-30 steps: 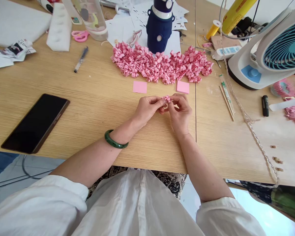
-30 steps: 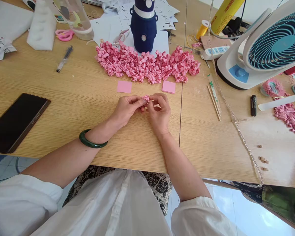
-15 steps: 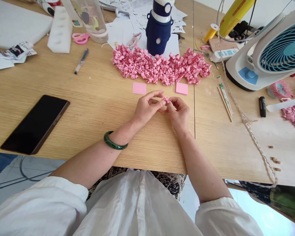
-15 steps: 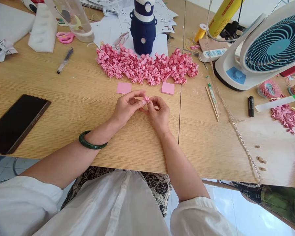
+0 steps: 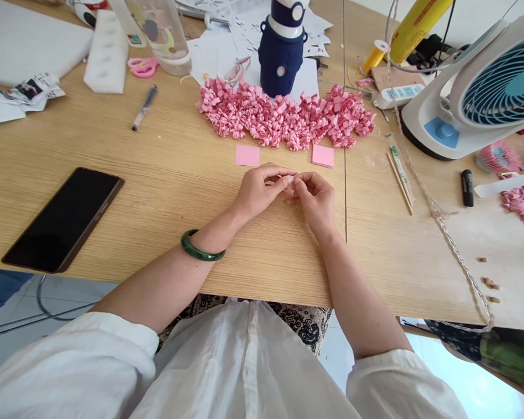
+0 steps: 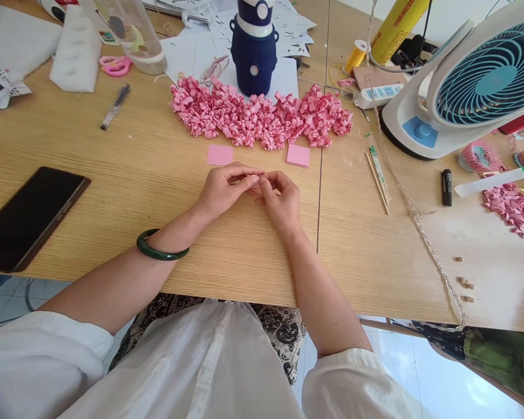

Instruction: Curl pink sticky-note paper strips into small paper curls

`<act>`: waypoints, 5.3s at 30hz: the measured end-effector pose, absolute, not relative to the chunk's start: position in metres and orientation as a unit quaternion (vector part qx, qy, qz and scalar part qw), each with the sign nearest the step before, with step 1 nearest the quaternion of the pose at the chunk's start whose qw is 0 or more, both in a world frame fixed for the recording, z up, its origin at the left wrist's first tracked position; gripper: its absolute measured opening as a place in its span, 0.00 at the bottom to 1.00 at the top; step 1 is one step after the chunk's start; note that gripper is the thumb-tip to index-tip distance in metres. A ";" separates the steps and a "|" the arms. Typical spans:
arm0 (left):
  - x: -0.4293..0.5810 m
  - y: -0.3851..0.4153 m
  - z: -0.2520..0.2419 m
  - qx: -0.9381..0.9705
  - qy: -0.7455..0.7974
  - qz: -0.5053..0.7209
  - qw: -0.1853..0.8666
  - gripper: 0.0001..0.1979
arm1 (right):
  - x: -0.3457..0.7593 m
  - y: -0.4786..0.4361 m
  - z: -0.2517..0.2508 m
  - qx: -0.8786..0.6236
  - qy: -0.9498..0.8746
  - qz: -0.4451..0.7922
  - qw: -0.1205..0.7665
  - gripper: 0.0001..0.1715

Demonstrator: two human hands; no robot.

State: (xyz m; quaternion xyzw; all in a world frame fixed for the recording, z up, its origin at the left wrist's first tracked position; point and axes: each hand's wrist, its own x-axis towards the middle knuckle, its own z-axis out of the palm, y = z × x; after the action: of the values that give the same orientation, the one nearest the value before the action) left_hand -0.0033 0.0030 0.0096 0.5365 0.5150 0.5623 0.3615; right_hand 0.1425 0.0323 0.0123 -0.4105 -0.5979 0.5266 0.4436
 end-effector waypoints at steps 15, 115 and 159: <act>-0.002 0.004 0.011 0.493 0.518 0.567 0.408 0.10 | 0.144 0.038 0.010 -0.409 -0.560 0.569 0.442 0.24; -0.003 0.005 0.011 0.379 0.447 0.573 0.573 0.20 | 0.152 0.038 0.037 -0.438 -0.416 0.724 0.334 0.06; -0.007 0.007 0.008 0.478 0.471 0.510 0.538 0.19 | 0.148 0.033 0.037 -0.457 -0.520 0.647 0.319 0.09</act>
State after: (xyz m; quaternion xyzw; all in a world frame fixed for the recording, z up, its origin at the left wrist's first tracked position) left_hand -0.0073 0.0066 0.0080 0.4781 0.4713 0.5101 0.5377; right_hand 0.1478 0.0334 0.0365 -0.4571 -0.5198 0.6473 0.3191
